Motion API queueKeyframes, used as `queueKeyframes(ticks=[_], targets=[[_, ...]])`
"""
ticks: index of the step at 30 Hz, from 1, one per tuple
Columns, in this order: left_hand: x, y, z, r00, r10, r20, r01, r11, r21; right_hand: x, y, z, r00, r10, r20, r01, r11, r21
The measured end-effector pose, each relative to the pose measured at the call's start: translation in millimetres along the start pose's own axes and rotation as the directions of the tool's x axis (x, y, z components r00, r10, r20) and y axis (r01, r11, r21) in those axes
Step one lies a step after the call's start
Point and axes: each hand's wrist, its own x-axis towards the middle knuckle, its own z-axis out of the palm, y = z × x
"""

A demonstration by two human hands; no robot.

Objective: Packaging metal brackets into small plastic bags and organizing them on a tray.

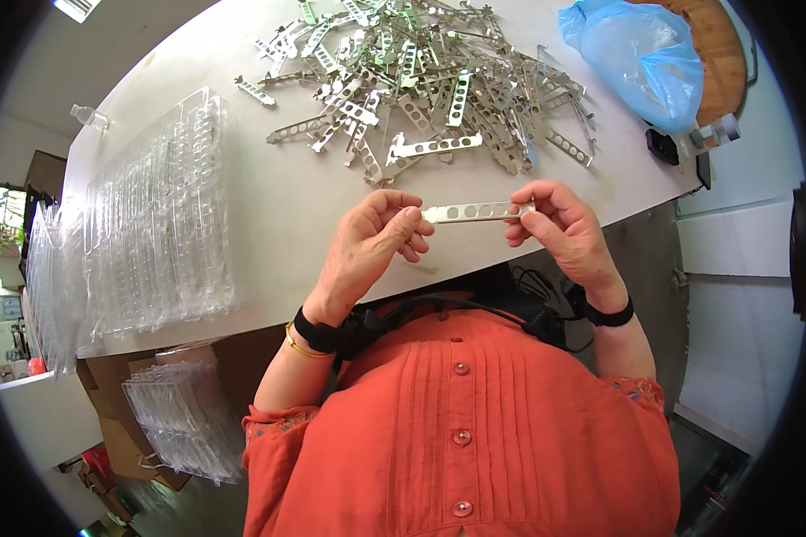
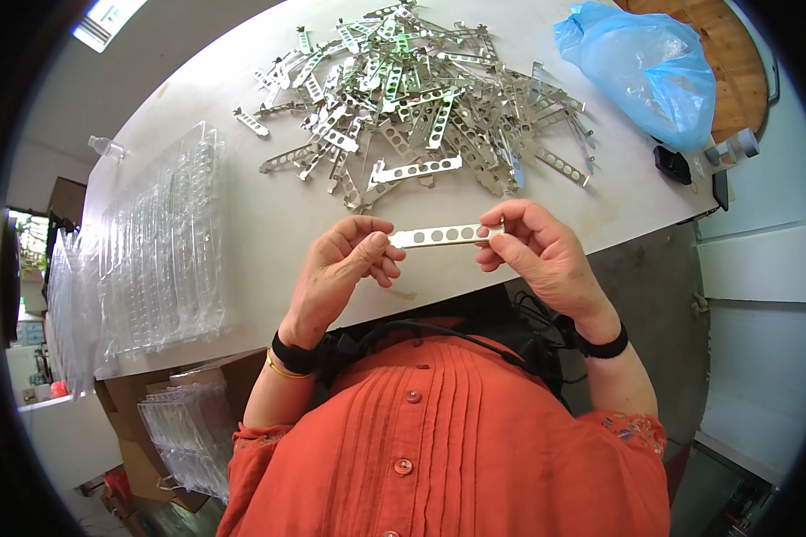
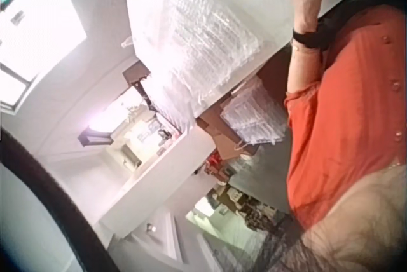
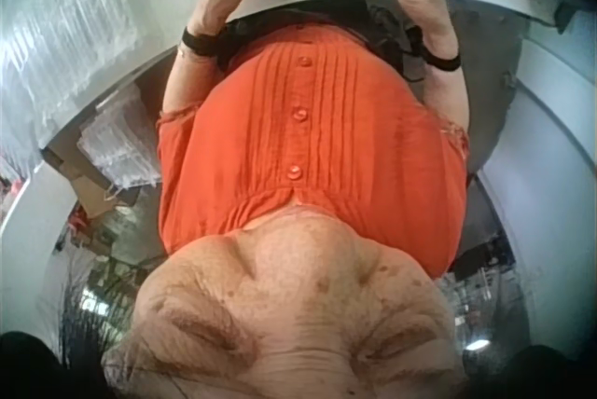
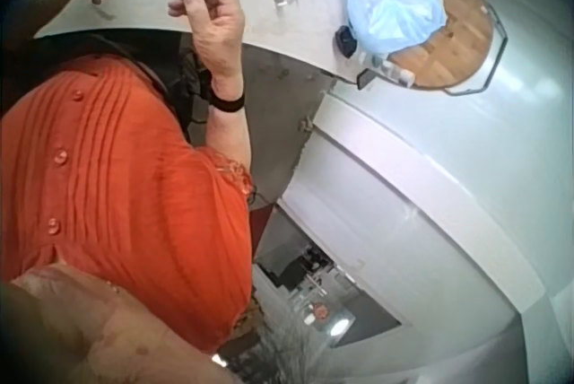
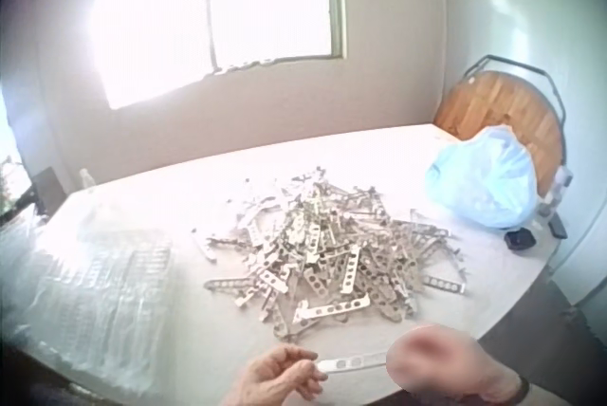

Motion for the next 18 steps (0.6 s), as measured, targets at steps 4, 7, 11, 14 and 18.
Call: queueKeyframes(ticks=[4,7,11,14,18], targets=[[2.1,-4.6,-1.8,0.998,-0.054,0.035,0.056,0.997,-0.050,5.7,10.3,0.4,0.999,0.033,0.031,-0.031,0.998,-0.059],[4.3,-10.1,-3.1,0.997,-0.073,-0.035,0.073,0.997,-0.008,10.2,18.9,-5.2,0.996,0.083,0.032,-0.079,0.992,-0.102],[6.4,-18.7,-4.0,0.989,-0.114,-0.096,0.115,0.993,0.010,12.8,32.4,-12.5,0.984,0.176,-0.001,-0.174,0.972,-0.155],[8.9,-19.1,-4.7,0.986,-0.132,-0.106,0.135,0.991,0.021,14.7,36.8,-13.9,0.979,0.203,-0.032,-0.205,0.964,-0.169],[10.5,-17.9,-4.1,0.984,-0.141,-0.108,0.145,0.989,0.036,17.5,39.6,-15.9,0.977,0.210,-0.042,-0.214,0.961,-0.177]])
